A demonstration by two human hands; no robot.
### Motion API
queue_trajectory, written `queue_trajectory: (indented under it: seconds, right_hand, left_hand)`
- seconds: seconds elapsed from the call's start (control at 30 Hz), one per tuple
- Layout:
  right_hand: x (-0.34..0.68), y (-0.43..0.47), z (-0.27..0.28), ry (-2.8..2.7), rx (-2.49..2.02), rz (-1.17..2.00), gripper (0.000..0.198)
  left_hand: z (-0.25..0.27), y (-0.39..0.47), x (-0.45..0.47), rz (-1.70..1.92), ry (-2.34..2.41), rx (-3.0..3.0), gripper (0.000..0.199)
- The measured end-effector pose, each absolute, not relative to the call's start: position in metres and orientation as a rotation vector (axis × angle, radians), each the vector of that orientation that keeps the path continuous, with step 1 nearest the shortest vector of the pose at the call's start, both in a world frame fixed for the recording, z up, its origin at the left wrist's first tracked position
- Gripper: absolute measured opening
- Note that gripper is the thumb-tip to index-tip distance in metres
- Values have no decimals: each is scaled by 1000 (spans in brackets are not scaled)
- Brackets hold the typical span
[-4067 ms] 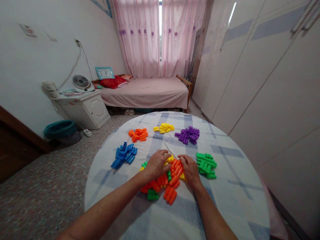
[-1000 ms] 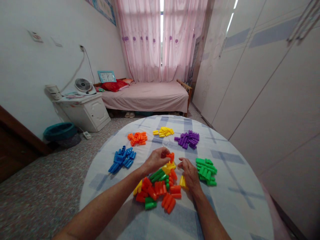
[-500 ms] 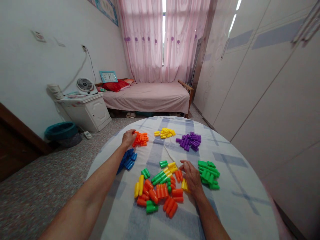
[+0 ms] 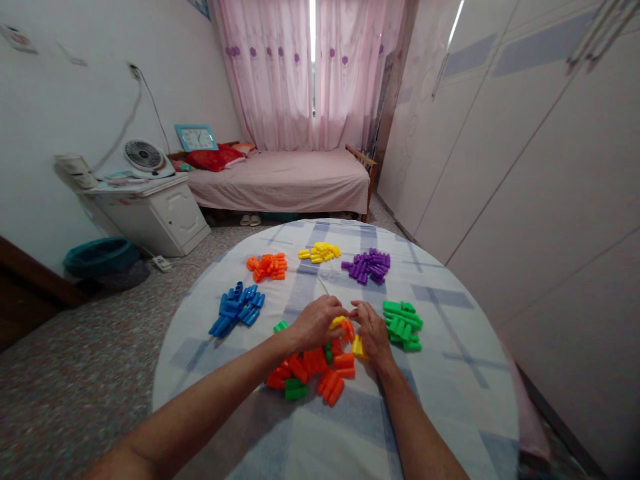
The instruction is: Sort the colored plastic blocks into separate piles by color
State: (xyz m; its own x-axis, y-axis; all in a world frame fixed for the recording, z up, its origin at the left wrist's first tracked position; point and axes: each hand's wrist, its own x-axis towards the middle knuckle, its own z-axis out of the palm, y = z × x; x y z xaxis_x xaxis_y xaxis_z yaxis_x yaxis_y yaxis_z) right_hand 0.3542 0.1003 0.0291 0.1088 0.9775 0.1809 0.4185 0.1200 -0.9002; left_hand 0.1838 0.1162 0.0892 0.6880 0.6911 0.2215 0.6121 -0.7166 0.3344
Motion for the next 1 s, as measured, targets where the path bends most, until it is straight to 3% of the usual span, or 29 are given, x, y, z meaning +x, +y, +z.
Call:
queue_trajectory:
  seconds: [0.23,0.47,0.73,0.83,1.0]
  right_hand:
    - [355,103,28,-1421,-1466,715,47]
    - [356,104,26,-1449,-1442,693,47]
    - [355,102,30,-1426,-1476,732,47]
    - [355,102,30,-1423,-1492,735,48]
    - [355,102,29,-1442,-1499,736,48]
  left_hand:
    - [75,119,217,100,1070,2848,13]
    - [71,119,208,284,1183,2677,28]
    - [75,130,189,654,1031,2167,20]
    - [82,153,156,777,1256,2161,24]
    - [89,196,88,682,1724,2272,25]
